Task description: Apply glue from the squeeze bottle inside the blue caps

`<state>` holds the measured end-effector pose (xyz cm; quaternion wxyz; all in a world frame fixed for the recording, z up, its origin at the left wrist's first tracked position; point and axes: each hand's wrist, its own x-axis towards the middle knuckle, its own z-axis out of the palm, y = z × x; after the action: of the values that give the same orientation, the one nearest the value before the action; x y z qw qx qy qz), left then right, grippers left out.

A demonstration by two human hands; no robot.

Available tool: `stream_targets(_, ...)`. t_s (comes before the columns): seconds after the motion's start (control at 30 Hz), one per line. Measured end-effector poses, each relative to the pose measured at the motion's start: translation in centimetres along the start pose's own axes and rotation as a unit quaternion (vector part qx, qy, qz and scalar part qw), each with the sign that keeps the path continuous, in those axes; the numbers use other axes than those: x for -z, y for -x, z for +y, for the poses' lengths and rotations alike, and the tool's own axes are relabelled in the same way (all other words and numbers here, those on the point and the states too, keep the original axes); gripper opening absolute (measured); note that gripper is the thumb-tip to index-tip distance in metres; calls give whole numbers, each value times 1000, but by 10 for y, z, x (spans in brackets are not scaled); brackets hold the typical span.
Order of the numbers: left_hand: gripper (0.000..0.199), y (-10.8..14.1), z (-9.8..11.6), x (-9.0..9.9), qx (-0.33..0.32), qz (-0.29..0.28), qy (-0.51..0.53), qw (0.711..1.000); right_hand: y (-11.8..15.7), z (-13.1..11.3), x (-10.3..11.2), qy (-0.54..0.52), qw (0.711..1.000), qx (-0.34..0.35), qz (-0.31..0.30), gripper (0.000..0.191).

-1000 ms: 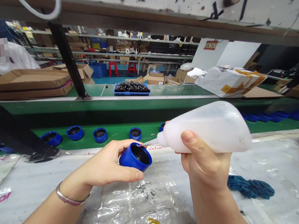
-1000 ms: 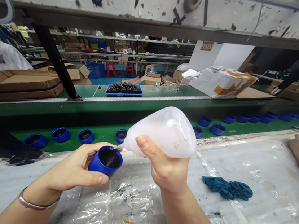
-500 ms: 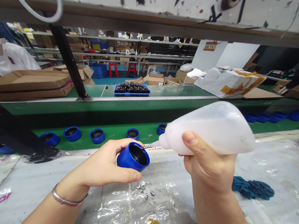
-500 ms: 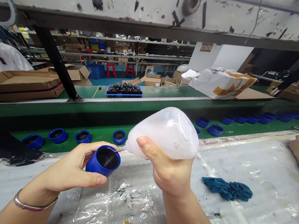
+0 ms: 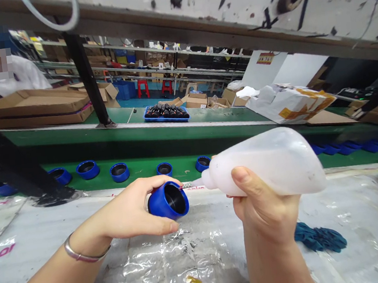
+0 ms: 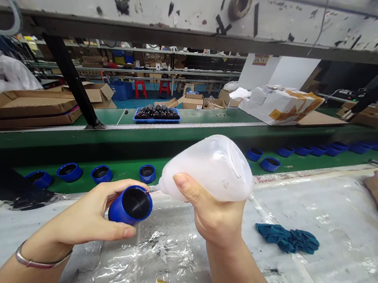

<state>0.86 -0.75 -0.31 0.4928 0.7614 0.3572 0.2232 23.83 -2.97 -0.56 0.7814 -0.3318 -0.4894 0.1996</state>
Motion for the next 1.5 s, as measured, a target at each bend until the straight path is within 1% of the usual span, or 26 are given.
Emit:
stream_targets(0.2,60,0,0,0,1,-2,-11,1000,1,-3,2,0,1000,-4,-29,16)
stream_targets(0.47,60,0,4,0,9,5,-12,1000,1,-10,3,2,999,-43,-14,22)
stream_targets(0.6,60,1,7,0,12,9,-15,1000,-1,-13,2,-17,999,-42,-15,22)
stream_targets(0.77,59,2,9,0,14,20,-22,999,0,-14,3,-28,999,-24,-21,21)
stream_targets(0.87,58,2,8,0,-3,32,-33,999,1,-13,4,-21,999,-24,-30,20)
stream_targets(1.07,59,1,6,2,-50,39,-40,997,2,-16,5,-14,998,-55,-39,21)
stream_targets(1.23,59,2,5,2,-63,42,-39,996,2,-19,3,-30,995,-81,-42,24)
stream_targets(1.5,59,1,5,2,-80,58,-63,993,2,-23,3,-45,993,-88,-65,24)
